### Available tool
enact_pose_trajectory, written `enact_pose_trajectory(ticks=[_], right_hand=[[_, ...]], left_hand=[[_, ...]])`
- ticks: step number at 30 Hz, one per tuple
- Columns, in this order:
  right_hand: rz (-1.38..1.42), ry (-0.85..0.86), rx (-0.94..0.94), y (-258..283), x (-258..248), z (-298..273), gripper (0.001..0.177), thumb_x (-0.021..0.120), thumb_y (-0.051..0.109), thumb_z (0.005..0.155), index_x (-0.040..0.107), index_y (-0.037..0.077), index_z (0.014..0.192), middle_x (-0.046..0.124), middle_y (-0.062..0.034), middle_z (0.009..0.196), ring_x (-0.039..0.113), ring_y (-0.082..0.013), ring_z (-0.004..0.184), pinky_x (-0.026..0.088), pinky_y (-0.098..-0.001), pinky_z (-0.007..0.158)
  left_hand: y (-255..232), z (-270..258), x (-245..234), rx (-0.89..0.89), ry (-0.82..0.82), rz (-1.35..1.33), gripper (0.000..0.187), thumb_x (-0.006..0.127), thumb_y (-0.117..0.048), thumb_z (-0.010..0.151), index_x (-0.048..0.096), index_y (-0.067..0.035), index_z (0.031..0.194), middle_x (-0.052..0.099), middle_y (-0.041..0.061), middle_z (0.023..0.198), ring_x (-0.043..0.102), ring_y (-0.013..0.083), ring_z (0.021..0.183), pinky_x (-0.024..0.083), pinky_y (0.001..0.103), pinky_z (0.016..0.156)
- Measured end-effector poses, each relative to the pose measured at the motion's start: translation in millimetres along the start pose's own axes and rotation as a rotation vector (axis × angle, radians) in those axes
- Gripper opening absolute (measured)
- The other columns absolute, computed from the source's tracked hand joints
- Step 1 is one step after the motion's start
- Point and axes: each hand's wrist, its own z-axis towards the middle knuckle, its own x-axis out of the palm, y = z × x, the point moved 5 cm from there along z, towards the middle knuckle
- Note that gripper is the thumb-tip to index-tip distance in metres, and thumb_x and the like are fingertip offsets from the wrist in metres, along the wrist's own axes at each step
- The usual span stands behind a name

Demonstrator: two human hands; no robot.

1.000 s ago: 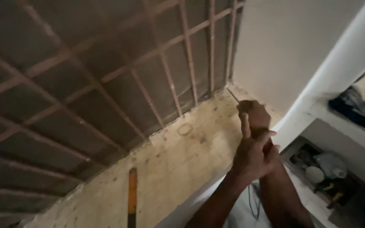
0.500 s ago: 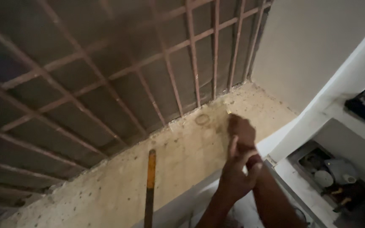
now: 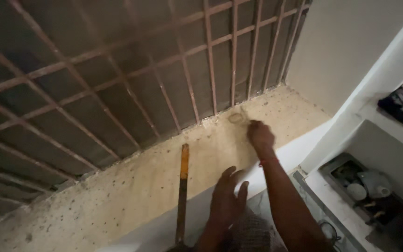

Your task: The person cleans debris and dust from a window sill and the base of a metal security grate by hand and using a screwdriver to scrape the crevices.

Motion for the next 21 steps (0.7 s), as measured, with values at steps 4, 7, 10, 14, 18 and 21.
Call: enact_pose_trajectory(ticks=[4, 7, 10, 14, 18, 21], right_hand=[[-0.222, 0.124, -0.143, 30, 56, -24, 0.035, 0.049, 0.030, 0.100, 0.069, 0.015, 0.125, 0.075, -0.0208, 0.111, 0.071, -0.0417, 0.103, 0.055, -0.0557, 0.088], [-0.154, 0.104, -0.156, 32, 55, -44, 0.037, 0.050, 0.032, 0.099, 0.068, 0.018, 0.128, 0.075, -0.0198, 0.110, 0.071, -0.0409, 0.103, 0.056, -0.0552, 0.087], [-0.100, 0.085, -0.109, 19, 20, -28, 0.037, 0.051, 0.035, 0.100, 0.070, 0.022, 0.129, 0.075, -0.0187, 0.112, 0.070, -0.0402, 0.106, 0.056, -0.0536, 0.090], [-0.099, 0.124, -0.042, 23, 15, 0, 0.040, 0.060, 0.034, 0.089, 0.069, 0.020, 0.125, 0.075, -0.0134, 0.116, 0.070, -0.0350, 0.109, 0.057, -0.0487, 0.092], [-0.159, 0.114, -0.017, 36, 24, -22, 0.036, 0.052, 0.033, 0.098, 0.071, 0.022, 0.128, 0.071, -0.0193, 0.118, 0.068, -0.0398, 0.110, 0.054, -0.0500, 0.095], [-0.117, 0.169, -0.030, 44, 16, -35, 0.039, 0.052, 0.033, 0.096, 0.068, 0.023, 0.130, 0.072, -0.0169, 0.119, 0.068, -0.0385, 0.113, 0.054, -0.0510, 0.096]], left_hand=[[28, -1, -17, 0.027, -0.134, 0.281, 0.040, 0.067, -0.026, 0.095, 0.066, -0.007, 0.130, 0.061, 0.022, 0.136, 0.057, 0.0410, 0.127, 0.041, 0.053, 0.108], [49, -13, -47, -0.007, -0.254, 0.411, 0.040, 0.066, -0.026, 0.092, 0.067, -0.007, 0.127, 0.065, 0.021, 0.125, 0.061, 0.0400, 0.116, 0.045, 0.055, 0.101], [68, -20, -77, -0.197, -0.253, 0.502, 0.044, 0.069, -0.026, 0.089, 0.065, -0.005, 0.127, 0.065, 0.020, 0.112, 0.061, 0.0400, 0.100, 0.047, 0.056, 0.087], [89, -25, -85, -0.291, -0.227, 0.649, 0.040, 0.071, -0.022, 0.083, 0.067, -0.005, 0.119, 0.063, 0.017, 0.103, 0.060, 0.0384, 0.093, 0.049, 0.054, 0.079], [107, -22, -74, -0.249, -0.192, 0.665, 0.029, 0.064, -0.012, 0.093, 0.070, -0.004, 0.120, 0.063, 0.014, 0.102, 0.062, 0.0329, 0.090, 0.052, 0.046, 0.079], [111, -21, -71, -0.281, -0.189, 0.680, 0.030, 0.064, -0.009, 0.088, 0.072, -0.007, 0.117, 0.063, 0.014, 0.100, 0.062, 0.0334, 0.091, 0.051, 0.047, 0.079]])
